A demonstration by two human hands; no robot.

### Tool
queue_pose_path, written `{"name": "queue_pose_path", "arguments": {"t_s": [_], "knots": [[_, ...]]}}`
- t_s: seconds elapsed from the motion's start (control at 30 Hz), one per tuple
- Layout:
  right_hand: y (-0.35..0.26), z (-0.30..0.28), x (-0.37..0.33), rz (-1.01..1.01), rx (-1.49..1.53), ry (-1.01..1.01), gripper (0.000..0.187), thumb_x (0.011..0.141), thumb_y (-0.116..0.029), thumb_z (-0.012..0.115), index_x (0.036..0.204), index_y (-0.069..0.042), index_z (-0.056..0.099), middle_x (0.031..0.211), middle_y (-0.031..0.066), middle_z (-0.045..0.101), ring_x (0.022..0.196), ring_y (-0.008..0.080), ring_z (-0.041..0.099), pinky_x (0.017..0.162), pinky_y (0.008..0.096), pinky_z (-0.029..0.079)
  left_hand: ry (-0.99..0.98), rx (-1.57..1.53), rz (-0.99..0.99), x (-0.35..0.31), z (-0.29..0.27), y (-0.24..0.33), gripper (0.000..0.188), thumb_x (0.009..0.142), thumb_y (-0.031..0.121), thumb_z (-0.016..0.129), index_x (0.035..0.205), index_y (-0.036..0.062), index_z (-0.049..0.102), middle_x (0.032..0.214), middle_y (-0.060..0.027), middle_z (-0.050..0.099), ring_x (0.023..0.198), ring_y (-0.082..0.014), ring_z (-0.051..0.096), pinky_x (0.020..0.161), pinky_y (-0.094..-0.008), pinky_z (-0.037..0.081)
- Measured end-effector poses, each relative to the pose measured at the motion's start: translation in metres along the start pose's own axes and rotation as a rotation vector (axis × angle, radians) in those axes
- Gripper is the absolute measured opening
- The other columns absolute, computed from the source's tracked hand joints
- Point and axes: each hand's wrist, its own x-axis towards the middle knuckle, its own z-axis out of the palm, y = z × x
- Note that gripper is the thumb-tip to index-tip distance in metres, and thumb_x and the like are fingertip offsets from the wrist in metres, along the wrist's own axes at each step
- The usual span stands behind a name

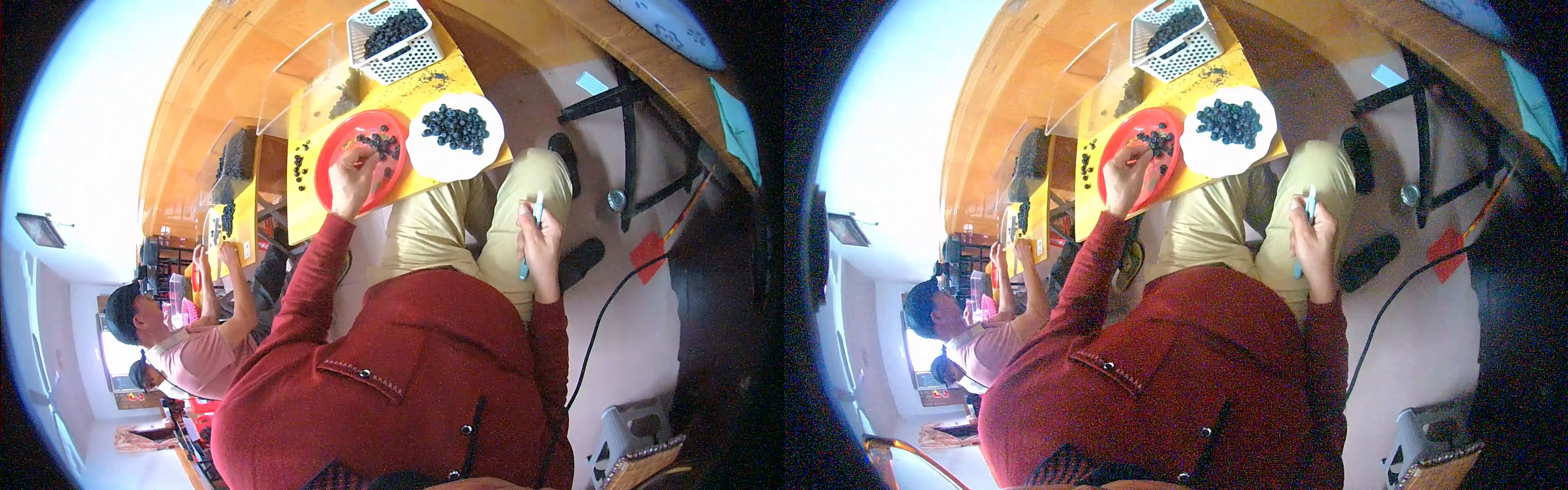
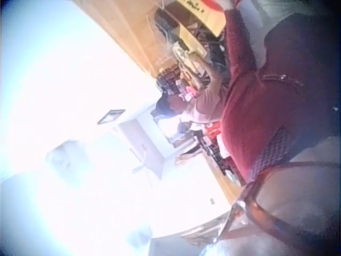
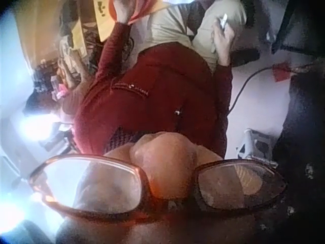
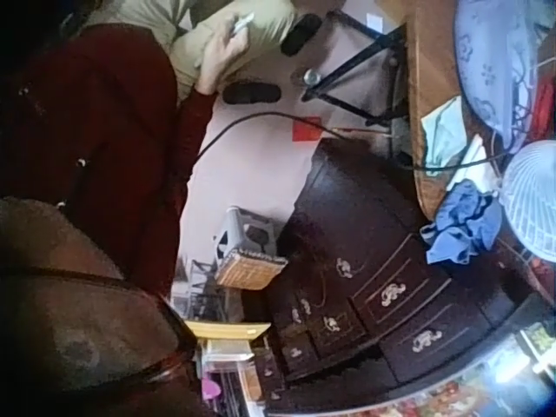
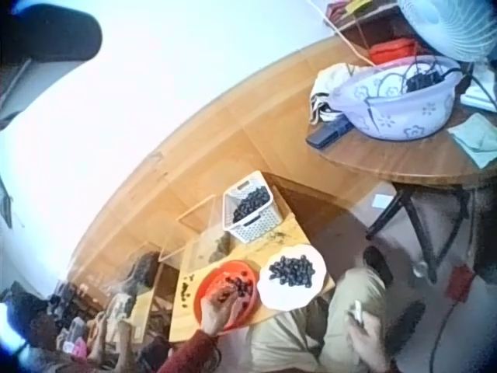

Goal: The person sorts blueberries by picking them up and moving them between containers or to a different area of a tray, using tweezers.

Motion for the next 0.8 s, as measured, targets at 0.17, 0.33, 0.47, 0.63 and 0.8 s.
{"name": "queue_pose_path", "arguments": {"t_s": [0.17, 0.33, 0.47, 0.63, 0.8], "knots": [[0.001, -0.003, 0.008, -0.009, 0.051, 0.020, 0.027, 0.097, -0.026, 0.055, 0.101, 0.000, 0.057, 0.068, -0.0012, 0.049, 0.039, 0.0032, 0.040, 0.035, 0.0210, 0.031, 0.162, 0.066, 0.234, -0.034, 0.001, 0.018, 0.008, 0.080, 0.002, 0.068, 0.088, 0.0003, 0.065, 0.083, -0.0125, 0.066, 0.074, -0.0229, 0.065, 0.068, -0.0310, 0.052], [-0.003, -0.008, 0.010, -0.015, 0.066, 0.051, 0.025, 0.097, -0.027, 0.053, 0.095, -0.002, 0.056, 0.069, -0.0003, 0.049, 0.038, 0.0037, 0.041, 0.032, 0.0215, 0.030, 0.012, 0.105, 0.413, -0.094, 0.008, 0.033, 0.018, 0.077, -0.001, 0.068, 0.093, 0.0042, 0.063, 0.089, -0.0136, 0.064, 0.081, -0.0296, 0.064, 0.069, -0.0372, 0.052], [-0.004, -0.009, 0.008, -0.020, 0.065, 0.060, 0.024, 0.097, -0.026, 0.053, 0.091, -0.002, 0.055, 0.066, -0.0007, 0.048, 0.038, 0.0039, 0.040, 0.032, 0.0216, 0.031, -0.183, 0.057, 0.345, -0.126, 0.017, 0.015, 0.015, 0.079, 0.005, 0.070, 0.092, 0.0028, 0.064, 0.088, -0.0130, 0.065, 0.078, -0.0301, 0.065, 0.068, -0.0367, 0.053], [-0.010, -0.010, 0.010, 0.000, 0.062, 0.101, 0.025, 0.097, -0.025, 0.054, 0.083, -0.005, 0.052, 0.063, -0.0009, 0.048, 0.037, 0.0041, 0.039, 0.031, 0.0219, 0.030, -0.175, -0.041, 0.294, -0.122, 0.020, 0.018, 0.012, 0.079, 0.004, 0.070, 0.088, 0.0013, 0.063, 0.087, -0.0126, 0.065, 0.080, -0.0285, 0.065, 0.071, -0.0349, 0.051], [-0.004, -0.009, 0.016, -0.024, 0.074, 0.104, 0.026, 0.096, -0.025, 0.055, 0.080, -0.006, 0.050, 0.060, -0.0016, 0.046, 0.036, 0.0038, 0.037, 0.031, 0.0221, 0.029, -0.179, -0.057, 0.209, -0.120, 0.021, 0.015, 0.013, 0.080, 0.008, 0.070, 0.089, 0.0004, 0.064, 0.086, -0.0133, 0.065, 0.080, -0.0292, 0.065, 0.071, -0.0352, 0.051]]}}
